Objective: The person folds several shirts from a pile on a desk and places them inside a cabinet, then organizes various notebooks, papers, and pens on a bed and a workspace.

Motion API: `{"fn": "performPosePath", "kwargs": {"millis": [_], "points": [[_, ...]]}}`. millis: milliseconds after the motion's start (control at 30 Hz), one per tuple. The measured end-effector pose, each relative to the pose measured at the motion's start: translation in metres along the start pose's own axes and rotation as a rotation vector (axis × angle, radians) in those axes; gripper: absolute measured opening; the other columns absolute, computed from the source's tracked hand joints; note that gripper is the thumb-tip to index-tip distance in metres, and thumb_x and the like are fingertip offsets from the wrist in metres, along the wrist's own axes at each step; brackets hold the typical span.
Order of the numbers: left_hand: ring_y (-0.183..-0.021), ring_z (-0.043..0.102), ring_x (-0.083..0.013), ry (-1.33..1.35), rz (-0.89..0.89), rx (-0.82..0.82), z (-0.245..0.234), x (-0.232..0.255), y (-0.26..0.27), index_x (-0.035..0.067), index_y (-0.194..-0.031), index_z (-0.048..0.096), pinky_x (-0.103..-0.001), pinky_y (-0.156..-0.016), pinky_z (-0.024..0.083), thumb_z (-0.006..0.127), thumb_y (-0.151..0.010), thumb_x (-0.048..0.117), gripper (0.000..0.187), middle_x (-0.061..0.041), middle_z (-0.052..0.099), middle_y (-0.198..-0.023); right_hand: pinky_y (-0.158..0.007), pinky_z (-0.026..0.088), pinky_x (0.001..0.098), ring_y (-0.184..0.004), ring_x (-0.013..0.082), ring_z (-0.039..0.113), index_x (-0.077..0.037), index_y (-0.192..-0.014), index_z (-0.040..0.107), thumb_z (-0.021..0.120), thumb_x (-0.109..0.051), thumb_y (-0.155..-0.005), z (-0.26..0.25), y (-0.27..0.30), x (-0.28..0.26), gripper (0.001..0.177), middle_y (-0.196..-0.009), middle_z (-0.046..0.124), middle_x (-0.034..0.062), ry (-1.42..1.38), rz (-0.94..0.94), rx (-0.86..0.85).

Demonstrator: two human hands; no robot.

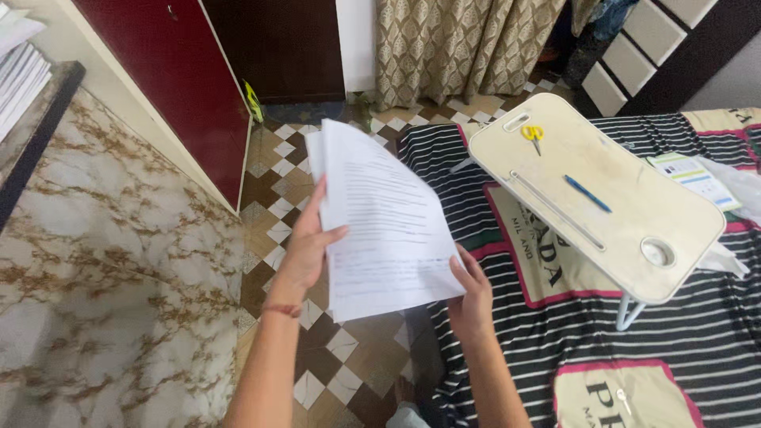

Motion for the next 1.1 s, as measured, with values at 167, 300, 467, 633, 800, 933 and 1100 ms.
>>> {"fn": "performPosePath", "kwargs": {"millis": [167, 300, 467, 633, 800, 933, 1100], "points": [[-0.145, 0.041, -0.0182, -0.128, 0.126, -0.088, -0.037, 0.037, 0.05, 0.007, -0.161, 0.026, -0.034, -0.121, 0.032, 0.062, -0.078, -0.016, 0.094, -0.009, 0.038, -0.163, -0.081, 0.057, 0.0369, -0.095, 0.0245, 0.071, -0.001, -0.135, 0.061, 0.067, -0.005, -0.09, 0.024, 0.01, 0.002, 0.045, -0.11, 0.072, 0.0183, 0.336, 0.037, 0.07], [-0.144, 0.048, -0.0183, -0.158, 0.123, -0.127, -0.051, 0.034, 0.076, 0.003, -0.16, 0.034, -0.033, -0.121, 0.036, 0.063, -0.08, -0.012, 0.087, -0.013, 0.045, -0.162, -0.081, 0.056, 0.0281, -0.089, 0.0161, 0.071, 0.009, -0.123, 0.066, 0.071, 0.003, -0.089, 0.063, 0.032, -0.009, 0.034, -0.107, 0.076, 0.0141, 0.392, -0.26, -0.037], [-0.126, 0.058, -0.016, 0.072, 0.026, -0.115, -0.068, 0.027, 0.102, 0.003, -0.157, 0.039, -0.031, -0.106, 0.047, 0.066, -0.093, 0.004, 0.07, -0.014, 0.059, -0.145, -0.08, 0.057, 0.0226, -0.088, 0.0116, 0.072, 0.009, -0.123, 0.066, 0.071, 0.004, -0.092, 0.083, 0.074, -0.021, 0.032, -0.107, 0.076, 0.014, 0.44, -0.425, 0.002], [-0.115, 0.064, -0.0174, 0.224, -0.036, -0.064, -0.087, 0.013, 0.115, -0.006, -0.147, 0.052, -0.031, -0.099, 0.053, 0.058, -0.106, 0.024, 0.051, -0.013, 0.065, -0.132, -0.067, 0.054, 0.0256, -0.078, 0.0138, 0.069, 0.004, -0.135, 0.063, 0.07, 0.003, -0.092, 0.075, 0.09, -0.018, 0.043, -0.097, 0.076, 0.0161, 0.499, -0.337, 0.077], [-0.116, 0.064, -0.0164, 0.226, 0.005, -0.14, -0.066, 0.02, 0.136, -0.003, -0.146, 0.053, -0.031, -0.1, 0.054, 0.054, -0.106, 0.024, 0.048, -0.011, 0.065, -0.135, -0.078, 0.057, 0.0234, -0.088, 0.0124, 0.071, 0.008, -0.134, 0.063, 0.069, 0.006, -0.093, 0.066, 0.104, -0.028, 0.042, -0.109, 0.075, 0.0146, 0.349, -0.41, -0.057], [-0.124, 0.062, -0.0135, 0.064, 0.068, -0.093, -0.04, 0.036, 0.165, -0.001, -0.146, 0.055, -0.027, -0.106, 0.05, 0.052, -0.108, 0.023, 0.046, -0.011, 0.064, -0.142, -0.086, 0.057, 0.0237, -0.096, 0.0132, 0.072, 0.007, -0.134, 0.063, 0.067, 0.006, -0.094, 0.033, 0.119, -0.048, 0.04, -0.115, 0.075, 0.0125, 0.366, -0.479, -0.094], [-0.129, 0.059, -0.0156, -0.037, 0.228, -0.043, -0.009, 0.06, 0.214, 0.008, -0.145, 0.057, -0.03, -0.11, 0.047, 0.056, -0.103, 0.013, 0.043, -0.01, 0.062, -0.145, -0.09, 0.056, 0.0244, -0.101, 0.0132, 0.07, 0.007, -0.135, 0.065, 0.069, 0.009, -0.096, -0.051, 0.145, -0.109, 0.04, -0.119, 0.073, 0.0099, 0.306, -0.633, -0.085]]}}
Point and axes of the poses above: each hand's wrist, its own y-axis away from the middle knuckle, its own z-axis out of the palm, x = y × z, the point moved 10 cm from there along -y, towards the middle knuckle
